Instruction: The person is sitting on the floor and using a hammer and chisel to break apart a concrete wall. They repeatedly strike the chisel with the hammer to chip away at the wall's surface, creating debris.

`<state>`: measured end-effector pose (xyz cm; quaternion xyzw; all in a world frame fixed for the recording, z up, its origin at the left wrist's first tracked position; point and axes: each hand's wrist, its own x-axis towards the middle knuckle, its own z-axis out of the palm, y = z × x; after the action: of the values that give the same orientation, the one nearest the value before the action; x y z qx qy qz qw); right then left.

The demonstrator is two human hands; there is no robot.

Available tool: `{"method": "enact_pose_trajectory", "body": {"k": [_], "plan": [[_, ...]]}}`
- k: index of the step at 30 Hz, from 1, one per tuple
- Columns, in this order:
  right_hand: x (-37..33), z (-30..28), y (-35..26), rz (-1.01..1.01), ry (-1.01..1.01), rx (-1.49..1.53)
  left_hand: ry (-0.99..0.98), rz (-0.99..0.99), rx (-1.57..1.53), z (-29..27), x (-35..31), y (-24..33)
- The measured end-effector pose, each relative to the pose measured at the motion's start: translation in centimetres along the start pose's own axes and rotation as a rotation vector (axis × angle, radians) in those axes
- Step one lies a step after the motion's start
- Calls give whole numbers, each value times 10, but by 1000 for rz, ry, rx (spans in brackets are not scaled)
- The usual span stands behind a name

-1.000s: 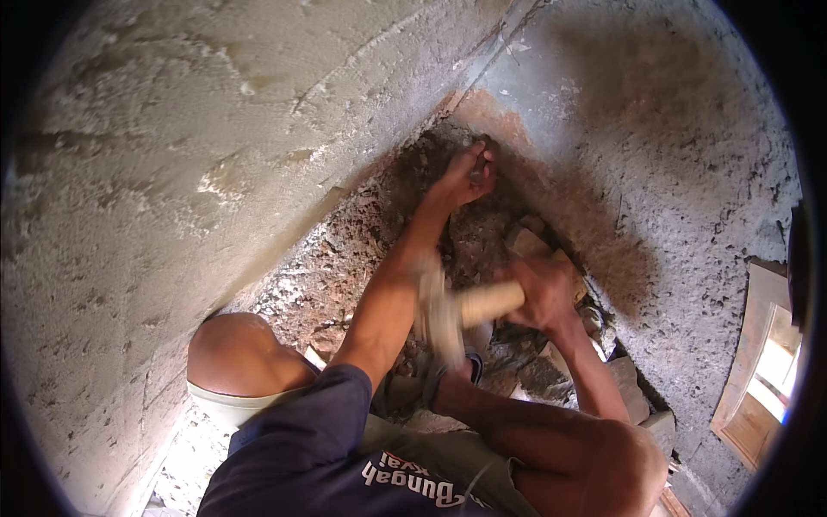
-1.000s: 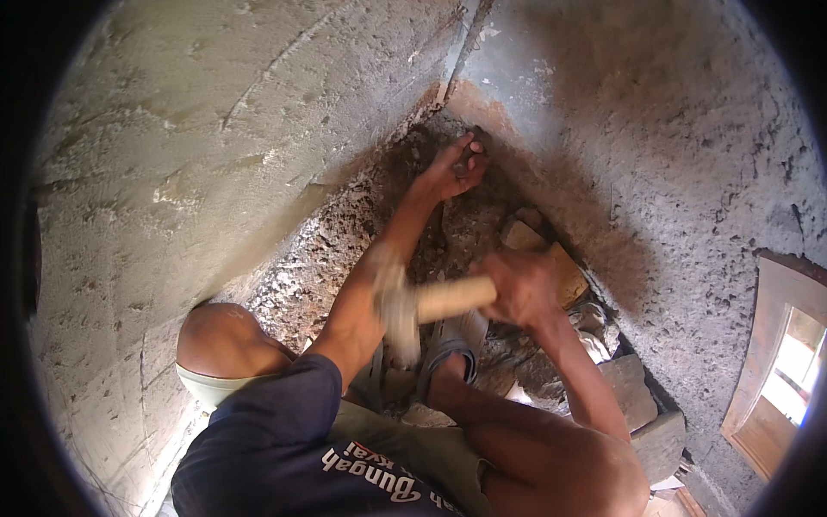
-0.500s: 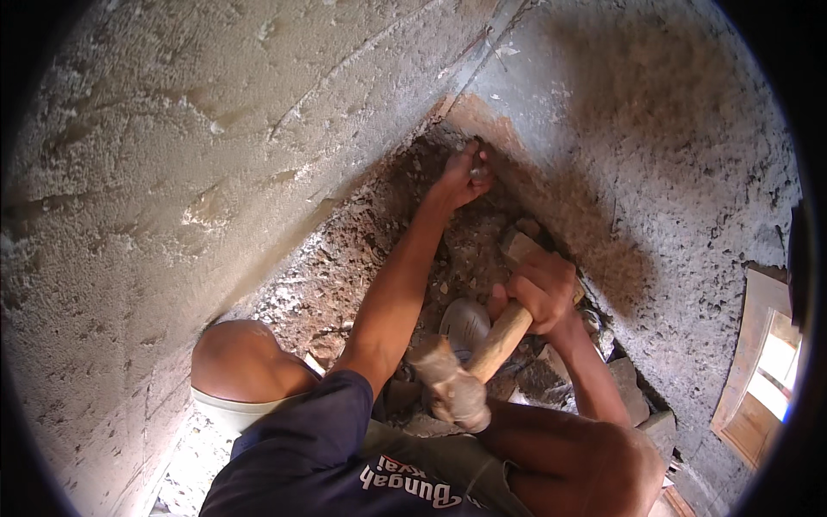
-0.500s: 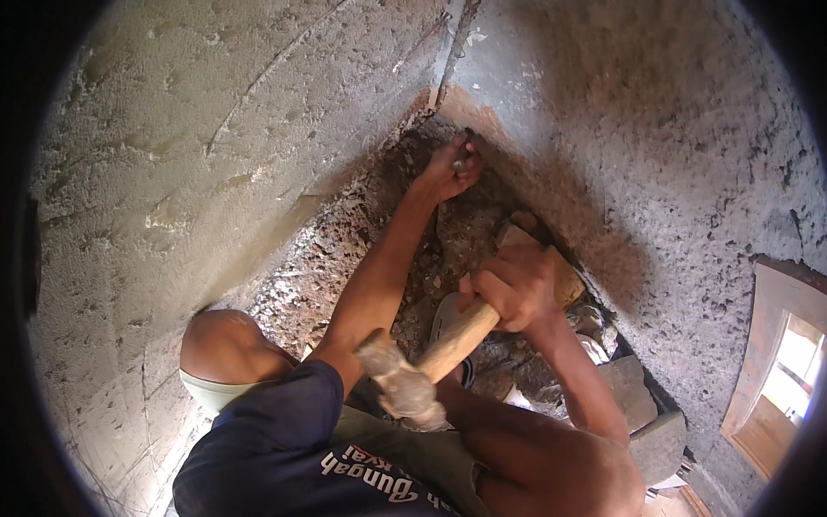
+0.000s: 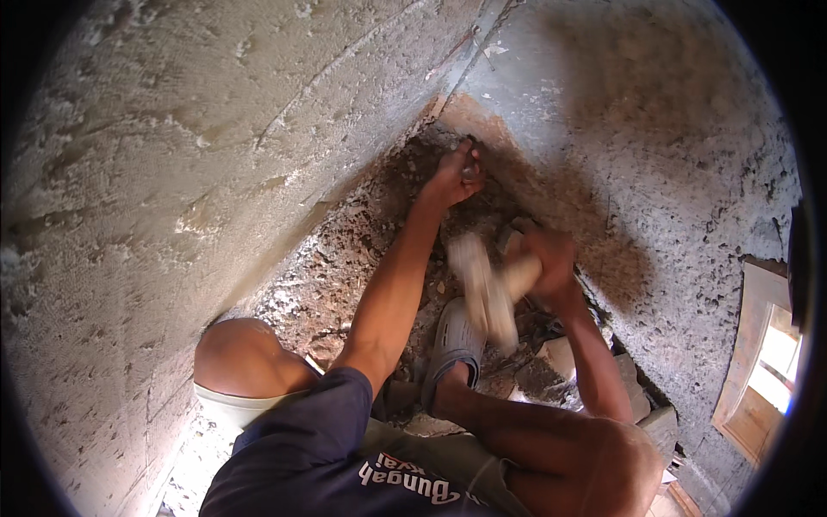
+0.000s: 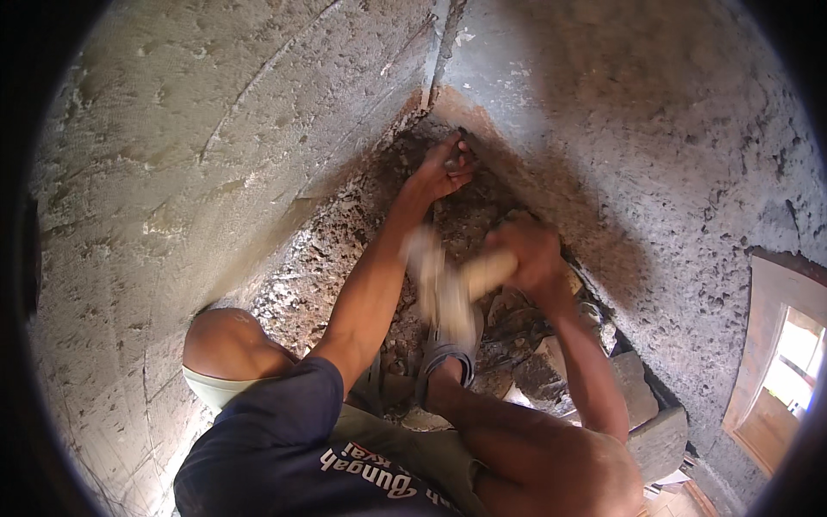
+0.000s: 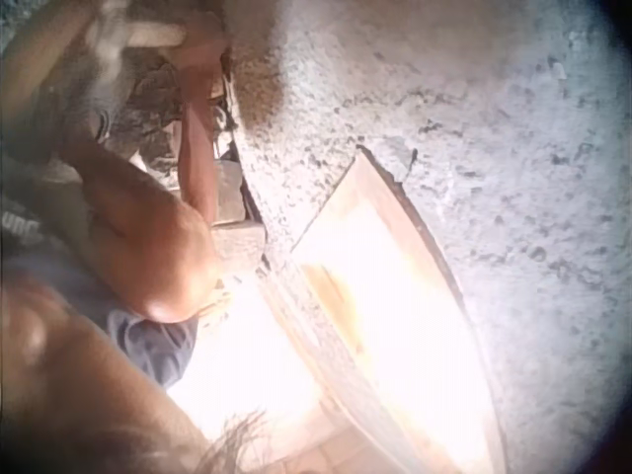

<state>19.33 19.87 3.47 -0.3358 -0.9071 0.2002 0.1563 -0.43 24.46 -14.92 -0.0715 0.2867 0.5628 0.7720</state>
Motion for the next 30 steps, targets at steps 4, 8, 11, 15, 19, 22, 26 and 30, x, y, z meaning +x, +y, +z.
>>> {"method": "enact_pose_trajectory", "body": {"k": [4, 8, 11, 15, 19, 22, 26, 30], "plan": [[6, 8, 2, 314, -196, -268, 12, 43, 60, -2, 10, -3], [-12, 2, -12, -56, -109, -49, -88, -30, -66, -8, 5, 0], [-9, 1, -6, -335, -35, 147, -67, -19, -47, -4, 2, 2], [8, 9, 15, 28, -80, -300, 195, 22, -20, 9, 8, -1], [-7, 9, 12, 144, -132, -249, -21, 11, -62, 3, 8, -4], [-15, 7, 8, -254, -16, 67, -116, 4, -131, -7, 9, -5], [-4, 14, 17, 157, -69, -237, 132, -77, -82, -9, 25, -3], [-6, 24, 18, 350, -184, -301, 65, -12, 112, -12, 27, 2]]}}
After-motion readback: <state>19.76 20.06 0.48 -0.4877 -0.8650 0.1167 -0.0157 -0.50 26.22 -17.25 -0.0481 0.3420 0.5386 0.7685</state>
